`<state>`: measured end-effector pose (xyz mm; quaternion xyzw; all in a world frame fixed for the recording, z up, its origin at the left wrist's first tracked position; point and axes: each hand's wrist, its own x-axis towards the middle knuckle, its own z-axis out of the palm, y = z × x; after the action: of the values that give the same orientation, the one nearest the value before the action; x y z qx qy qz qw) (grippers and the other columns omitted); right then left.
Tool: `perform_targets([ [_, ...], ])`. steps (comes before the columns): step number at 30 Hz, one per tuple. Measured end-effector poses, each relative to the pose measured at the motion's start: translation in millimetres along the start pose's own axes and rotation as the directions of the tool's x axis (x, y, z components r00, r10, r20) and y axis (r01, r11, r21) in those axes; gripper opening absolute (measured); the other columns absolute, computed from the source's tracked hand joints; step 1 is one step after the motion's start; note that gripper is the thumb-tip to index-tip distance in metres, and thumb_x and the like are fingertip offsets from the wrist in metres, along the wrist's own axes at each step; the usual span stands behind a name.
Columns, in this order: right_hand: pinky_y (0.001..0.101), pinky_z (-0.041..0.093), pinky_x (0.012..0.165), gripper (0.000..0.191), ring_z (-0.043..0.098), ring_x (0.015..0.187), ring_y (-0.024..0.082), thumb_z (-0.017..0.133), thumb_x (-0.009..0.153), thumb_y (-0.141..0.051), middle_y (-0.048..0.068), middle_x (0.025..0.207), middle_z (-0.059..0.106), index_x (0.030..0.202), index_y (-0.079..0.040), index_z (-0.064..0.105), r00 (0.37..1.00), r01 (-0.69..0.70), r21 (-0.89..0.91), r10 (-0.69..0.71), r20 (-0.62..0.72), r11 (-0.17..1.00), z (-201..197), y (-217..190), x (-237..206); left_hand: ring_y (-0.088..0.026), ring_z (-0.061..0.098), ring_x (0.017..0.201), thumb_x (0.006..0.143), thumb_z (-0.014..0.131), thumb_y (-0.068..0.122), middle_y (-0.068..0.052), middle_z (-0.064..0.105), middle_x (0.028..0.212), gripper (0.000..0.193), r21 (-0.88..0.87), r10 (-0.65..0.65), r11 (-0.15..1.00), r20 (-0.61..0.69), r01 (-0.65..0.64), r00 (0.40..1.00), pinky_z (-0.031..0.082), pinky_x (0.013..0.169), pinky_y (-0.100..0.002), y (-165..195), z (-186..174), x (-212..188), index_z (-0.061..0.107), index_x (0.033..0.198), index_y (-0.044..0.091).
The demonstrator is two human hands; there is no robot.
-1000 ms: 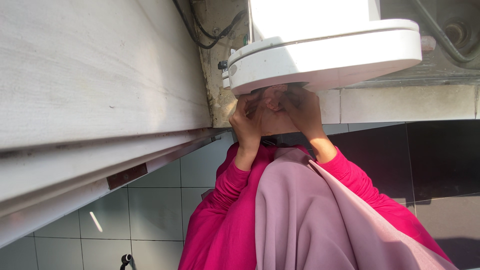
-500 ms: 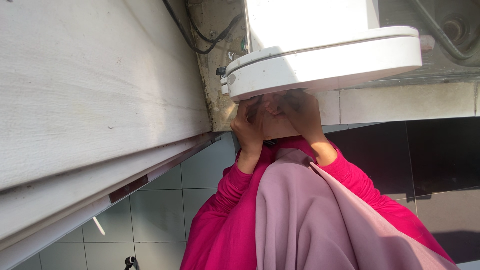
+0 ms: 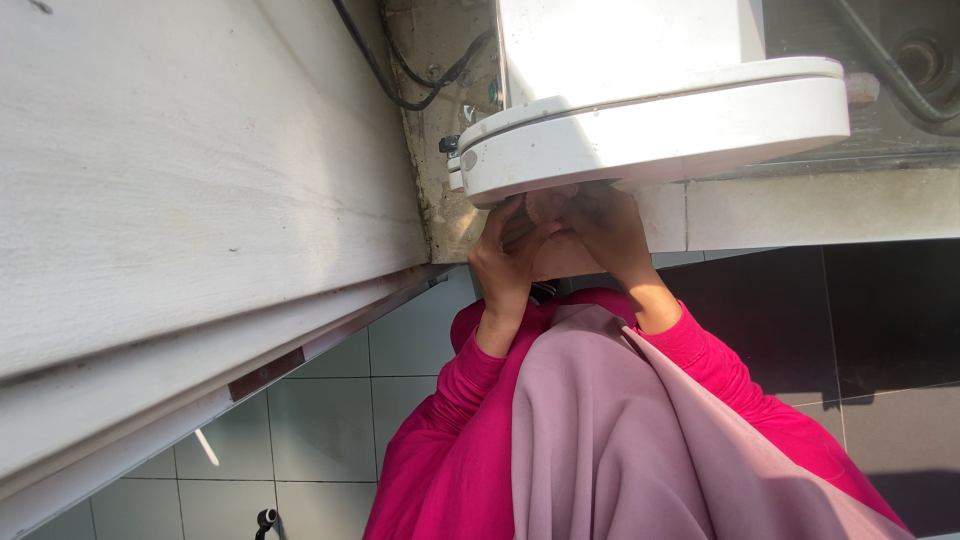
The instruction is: The person holds a pink acrylic denture against a spinning bench polisher, rotating it to grind and smooth its surfaces. They then carry it to the sink, rinse it under running water, wipe it, inspect it closely, and return to the polisher to continue smoothing the denture.
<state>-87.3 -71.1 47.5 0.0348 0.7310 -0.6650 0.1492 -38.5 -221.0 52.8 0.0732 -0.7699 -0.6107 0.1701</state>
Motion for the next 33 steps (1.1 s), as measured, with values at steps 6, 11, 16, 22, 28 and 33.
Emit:
perform_targets([
  [6, 0.0349, 0.055, 0.064, 0.019, 0.074, 0.071, 0.02, 0.066, 0.097, -0.014, 0.012, 0.08, 0.076, 0.092, 0.002, 0.075, 0.974, 0.204, -0.365, -0.225, -0.016, 0.909, 1, -1, 5, -0.021, 0.08, 0.095, 0.081, 0.088, 0.008, -0.014, 0.079, 0.1, 0.047, 0.052, 0.033, 0.998, -0.026, -0.031, 0.999, 0.064, 0.079, -0.03, -1, -2, 4, 0.068, 0.122, -0.002],
  [11, 0.039, 0.052, 0.064, 0.019, 0.07, 0.069, 0.026, 0.068, 0.093, -0.015, 0.016, 0.077, 0.073, 0.089, -0.001, 0.08, 0.967, 0.23, -0.468, -0.255, 0.01, 0.853, 4, -5, 3, -0.021, 0.08, 0.096, 0.081, 0.089, 0.011, -0.014, 0.079, 0.102, 0.046, 0.064, 0.008, 0.998, -0.043, -0.006, 0.999, 0.064, 0.082, -0.03, 0, -3, 3, 0.068, 0.121, -0.001],
  [16, 0.0311, 0.058, 0.068, 0.019, 0.074, 0.077, 0.015, 0.065, 0.094, -0.016, 0.009, 0.084, 0.077, 0.092, 0.0, 0.076, 0.993, 0.114, -0.224, -0.108, 0.04, 0.968, 1, -26, -4, -0.021, 0.079, 0.1, 0.085, 0.085, 0.005, -0.014, 0.079, 0.106, 0.046, -0.029, -0.005, 1.0, 0.008, 0.005, 1.0, 0.064, 0.086, -0.031, 7, -6, 1, 0.066, 0.126, -0.001],
  [22, 0.0279, 0.06, 0.072, 0.02, 0.076, 0.077, 0.012, 0.063, 0.097, -0.015, 0.007, 0.085, 0.078, 0.097, 0.0, 0.076, 0.995, 0.09, -0.203, -0.079, 0.064, 0.975, -12, -37, -12, -0.021, 0.076, 0.106, 0.086, 0.078, -0.003, -0.014, 0.076, 0.114, 0.05, -0.163, -0.101, 0.98, 0.091, 0.115, 0.991, 0.063, 0.092, -0.031, 26, 1, -5, 0.06, 0.133, -0.003],
  [28, 0.0298, 0.057, 0.068, 0.025, 0.073, 0.071, 0.015, 0.065, 0.099, -0.018, 0.01, 0.078, 0.077, 0.092, 0.001, 0.079, 0.994, 0.088, -0.229, -0.069, 0.088, 0.97, -31, -33, 3, -0.02, 0.077, 0.105, 0.087, 0.08, -0.002, -0.014, 0.079, 0.111, 0.047, -0.098, -0.086, 0.992, -0.006, 0.085, 0.996, 0.062, 0.092, -0.031, 37, 26, -4, 0.063, 0.131, -0.003],
  [33, 0.0274, 0.059, 0.06, 0.03, 0.074, 0.07, 0.013, 0.066, 0.099, -0.023, 0.009, 0.076, 0.077, 0.092, 0.004, 0.076, 0.995, 0.003, -0.086, 0.006, 0.099, 0.996, -43, -28, 25, -0.02, 0.078, 0.103, 0.089, 0.079, -0.001, -0.014, 0.08, 0.108, 0.044, -0.074, -0.104, 0.992, -0.056, 0.1, 0.993, 0.062, 0.091, -0.031, 30, 48, 8, 0.065, 0.131, -0.003],
])
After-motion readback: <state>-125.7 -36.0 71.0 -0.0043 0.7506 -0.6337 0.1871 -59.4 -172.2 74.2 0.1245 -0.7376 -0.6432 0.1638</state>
